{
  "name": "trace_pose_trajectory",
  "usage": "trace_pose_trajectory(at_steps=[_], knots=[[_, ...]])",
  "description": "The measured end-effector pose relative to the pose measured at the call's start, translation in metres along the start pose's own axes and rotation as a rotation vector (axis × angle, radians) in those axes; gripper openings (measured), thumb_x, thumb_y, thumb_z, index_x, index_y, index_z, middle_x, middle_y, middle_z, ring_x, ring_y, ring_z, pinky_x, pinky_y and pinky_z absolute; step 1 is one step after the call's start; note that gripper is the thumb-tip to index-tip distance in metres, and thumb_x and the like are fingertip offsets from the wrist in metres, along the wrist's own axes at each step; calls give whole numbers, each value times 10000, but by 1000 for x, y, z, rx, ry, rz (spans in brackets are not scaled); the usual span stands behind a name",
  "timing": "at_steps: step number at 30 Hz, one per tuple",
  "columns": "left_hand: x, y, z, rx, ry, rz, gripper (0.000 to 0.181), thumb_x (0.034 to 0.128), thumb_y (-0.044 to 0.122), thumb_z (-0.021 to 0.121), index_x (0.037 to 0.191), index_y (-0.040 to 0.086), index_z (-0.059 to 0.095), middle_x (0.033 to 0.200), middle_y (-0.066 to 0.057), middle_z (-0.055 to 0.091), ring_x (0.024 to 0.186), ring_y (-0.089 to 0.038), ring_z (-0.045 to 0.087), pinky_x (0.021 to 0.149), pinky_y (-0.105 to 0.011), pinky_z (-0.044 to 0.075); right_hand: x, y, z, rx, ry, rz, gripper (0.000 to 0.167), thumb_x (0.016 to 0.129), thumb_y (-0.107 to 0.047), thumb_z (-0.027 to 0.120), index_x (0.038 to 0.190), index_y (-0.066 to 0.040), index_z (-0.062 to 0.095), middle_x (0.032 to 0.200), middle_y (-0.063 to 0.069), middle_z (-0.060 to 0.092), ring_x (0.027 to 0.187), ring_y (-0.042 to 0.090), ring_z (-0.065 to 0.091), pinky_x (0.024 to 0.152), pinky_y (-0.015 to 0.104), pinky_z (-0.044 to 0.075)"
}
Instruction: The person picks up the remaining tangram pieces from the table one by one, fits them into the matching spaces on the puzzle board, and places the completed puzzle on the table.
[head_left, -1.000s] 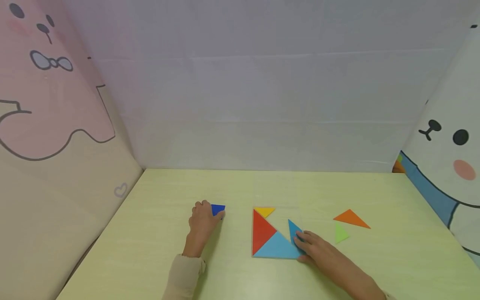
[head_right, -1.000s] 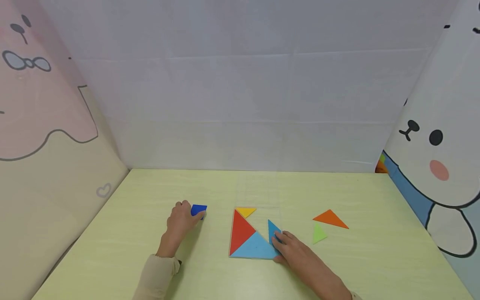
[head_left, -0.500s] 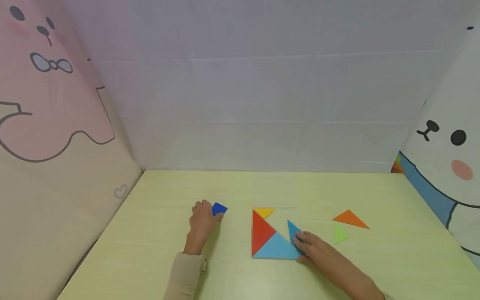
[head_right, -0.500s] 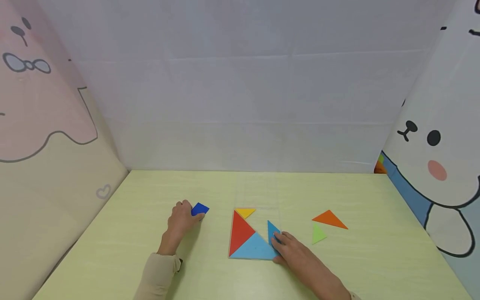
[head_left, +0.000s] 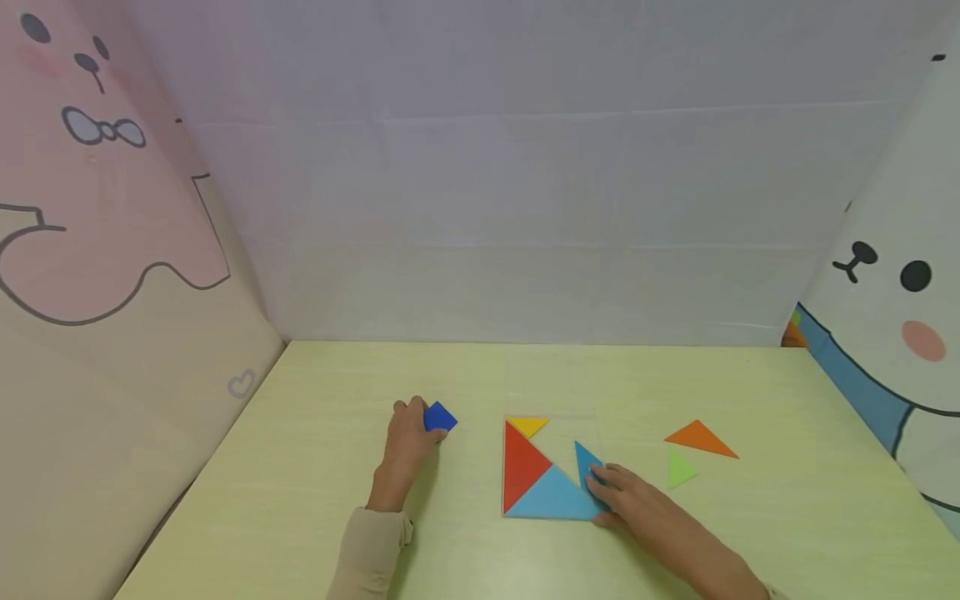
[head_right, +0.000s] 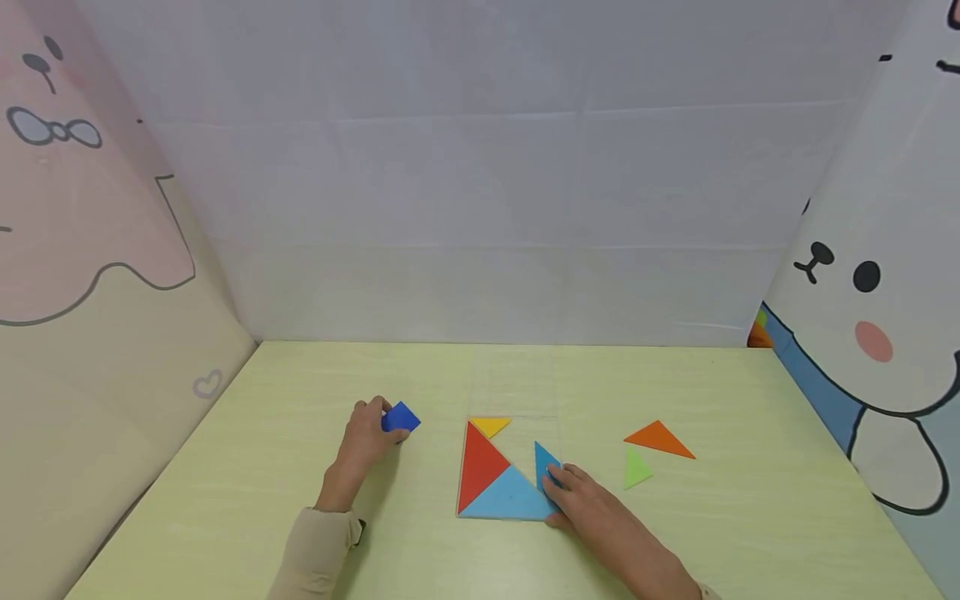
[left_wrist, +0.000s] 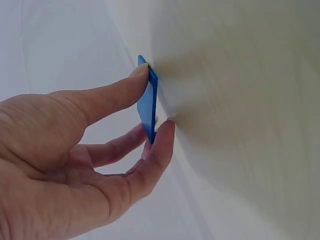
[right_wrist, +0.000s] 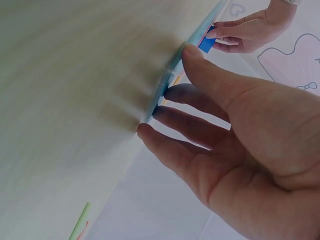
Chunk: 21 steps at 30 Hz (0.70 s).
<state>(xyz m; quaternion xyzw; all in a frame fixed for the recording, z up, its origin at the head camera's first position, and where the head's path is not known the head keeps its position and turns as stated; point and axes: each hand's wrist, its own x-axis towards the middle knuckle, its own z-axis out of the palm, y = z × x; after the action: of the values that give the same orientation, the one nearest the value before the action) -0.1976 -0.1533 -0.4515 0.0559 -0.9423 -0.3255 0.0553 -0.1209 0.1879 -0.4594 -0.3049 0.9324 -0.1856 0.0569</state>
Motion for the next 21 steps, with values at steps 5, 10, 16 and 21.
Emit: trace_pose_trajectory(at_steps=[5, 10, 16, 21], knots=[[0, 2, 0, -23, 6, -6, 317, 891, -8, 775, 1129, -105, 591, 1055, -256, 531, 983, -411, 608, 897, -543, 550, -1, -1, 0, -4, 9, -2, 509, 975, -266, 702, 1358, 60, 625, 1402, 230, 581, 1294, 453, 535, 1007, 551, 500], [2, 3, 1, -28, 51, 14, 224, 909, -39, 739, 1095, -98, 629, 1013, -240, 567, 952, -390, 608, 851, -522, 556, -1, -3, -2, 12, -7, 19, 507, 973, -242, 705, 1370, 60, 616, 1413, 228, 573, 1309, 446, 525, 1020, 550, 491], [3, 3, 3, -58, 99, 65, 136, 915, -59, 718, 1035, -87, 660, 965, -229, 614, 921, -367, 608, 814, -506, 552, -1, -4, -2, 18, -12, 23, 504, 971, -234, 707, 1369, 61, 617, 1411, 227, 573, 1310, 443, 524, 1023, 550, 489], [2, 3, 4, -88, 99, 101, 179, 913, -87, 701, 1089, -69, 670, 945, -216, 645, 918, -360, 618, 828, -512, 554, 0, -4, -3, 23, -18, 27, 505, 973, -237, 705, 1370, 62, 616, 1408, 225, 573, 1307, 439, 525, 1020, 545, 492]])
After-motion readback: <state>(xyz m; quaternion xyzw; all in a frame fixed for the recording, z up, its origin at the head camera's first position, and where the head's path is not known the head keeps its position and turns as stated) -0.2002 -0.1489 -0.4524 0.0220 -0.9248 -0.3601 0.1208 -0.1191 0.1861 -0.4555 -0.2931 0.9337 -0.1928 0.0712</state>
